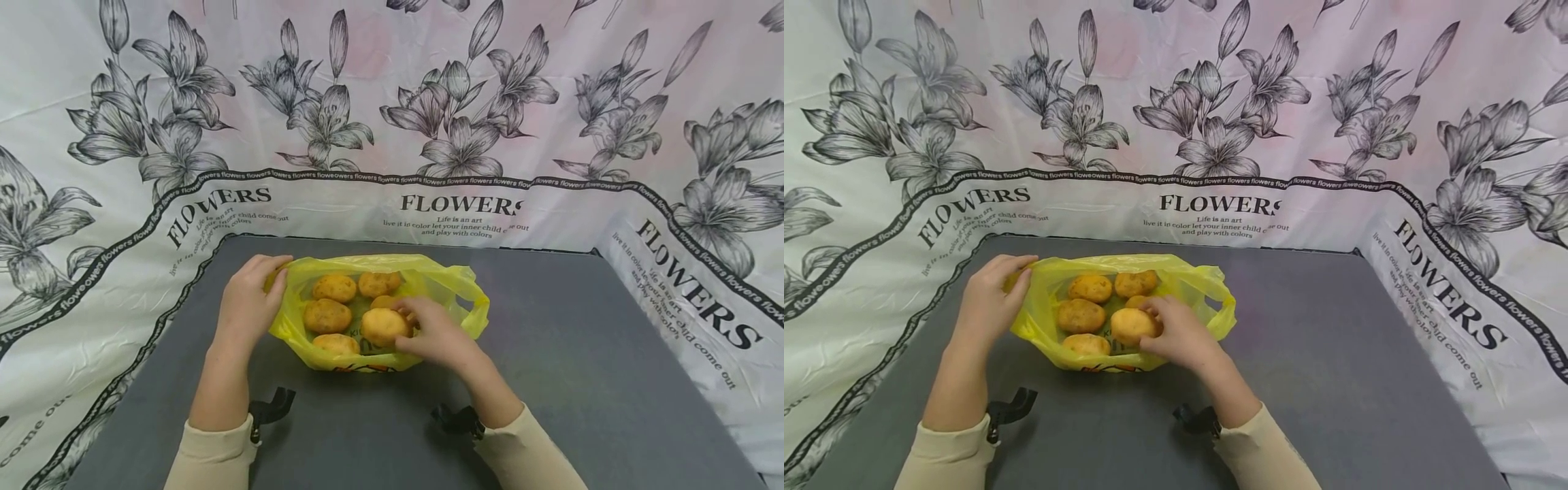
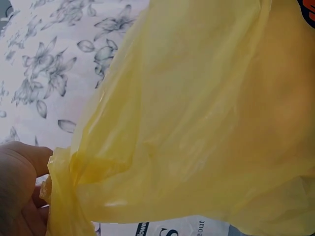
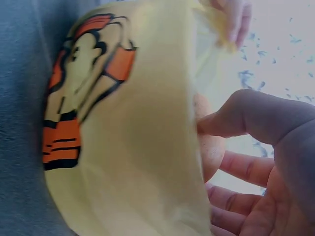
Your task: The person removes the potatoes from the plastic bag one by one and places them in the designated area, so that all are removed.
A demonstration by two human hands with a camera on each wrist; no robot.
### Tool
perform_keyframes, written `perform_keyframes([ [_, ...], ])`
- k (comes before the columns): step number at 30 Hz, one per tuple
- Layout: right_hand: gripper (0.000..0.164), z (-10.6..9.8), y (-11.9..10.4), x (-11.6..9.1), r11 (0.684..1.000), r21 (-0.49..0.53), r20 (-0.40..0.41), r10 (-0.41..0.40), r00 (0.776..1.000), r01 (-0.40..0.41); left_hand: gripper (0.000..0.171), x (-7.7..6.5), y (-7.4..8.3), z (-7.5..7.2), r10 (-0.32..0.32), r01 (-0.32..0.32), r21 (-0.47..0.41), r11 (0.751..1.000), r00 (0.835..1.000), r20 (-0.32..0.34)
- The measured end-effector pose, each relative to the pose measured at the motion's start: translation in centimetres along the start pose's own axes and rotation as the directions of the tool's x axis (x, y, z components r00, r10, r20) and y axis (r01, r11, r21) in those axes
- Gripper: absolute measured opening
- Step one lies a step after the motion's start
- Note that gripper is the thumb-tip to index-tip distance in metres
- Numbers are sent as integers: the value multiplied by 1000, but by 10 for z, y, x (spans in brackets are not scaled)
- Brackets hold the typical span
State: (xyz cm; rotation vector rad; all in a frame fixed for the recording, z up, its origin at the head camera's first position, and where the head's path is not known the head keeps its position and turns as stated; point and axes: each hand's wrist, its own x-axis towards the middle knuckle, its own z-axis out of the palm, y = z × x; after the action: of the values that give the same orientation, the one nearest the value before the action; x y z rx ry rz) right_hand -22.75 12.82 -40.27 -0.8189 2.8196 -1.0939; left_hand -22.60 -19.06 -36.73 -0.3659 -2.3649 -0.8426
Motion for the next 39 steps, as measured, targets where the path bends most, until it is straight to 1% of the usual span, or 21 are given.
perform_keyframes([
  [7,47,-19,-11,-9,992,125,-38,-9,999,14,23,0,-1,2,15,-15,13,1000,1000,-14],
  [13,45,-34,-15,-16,978,203,-80,-25,996,41,22,-1,-3,3,31,-30,21,999,999,-29],
  [18,42,-44,-13,-19,958,280,-84,-46,995,68,21,-1,-4,4,37,-37,20,999,998,-40],
  [22,44,-54,-13,-23,938,336,-86,-54,995,80,21,-1,-3,4,38,-37,19,999,998,-42],
  [26,44,-62,-14,-27,934,352,-105,-23,994,58,21,0,-2,3,40,-39,17,999,998,-44],
  [32,41,-72,-13,-33,941,338,-137,42,990,7,21,0,-2,2,30,-29,20,999,999,-38],
  [39,32,-88,-7,-41,934,356,-189,75,979,-3,21,0,0,1,32,-32,9,999,999,-42],
])
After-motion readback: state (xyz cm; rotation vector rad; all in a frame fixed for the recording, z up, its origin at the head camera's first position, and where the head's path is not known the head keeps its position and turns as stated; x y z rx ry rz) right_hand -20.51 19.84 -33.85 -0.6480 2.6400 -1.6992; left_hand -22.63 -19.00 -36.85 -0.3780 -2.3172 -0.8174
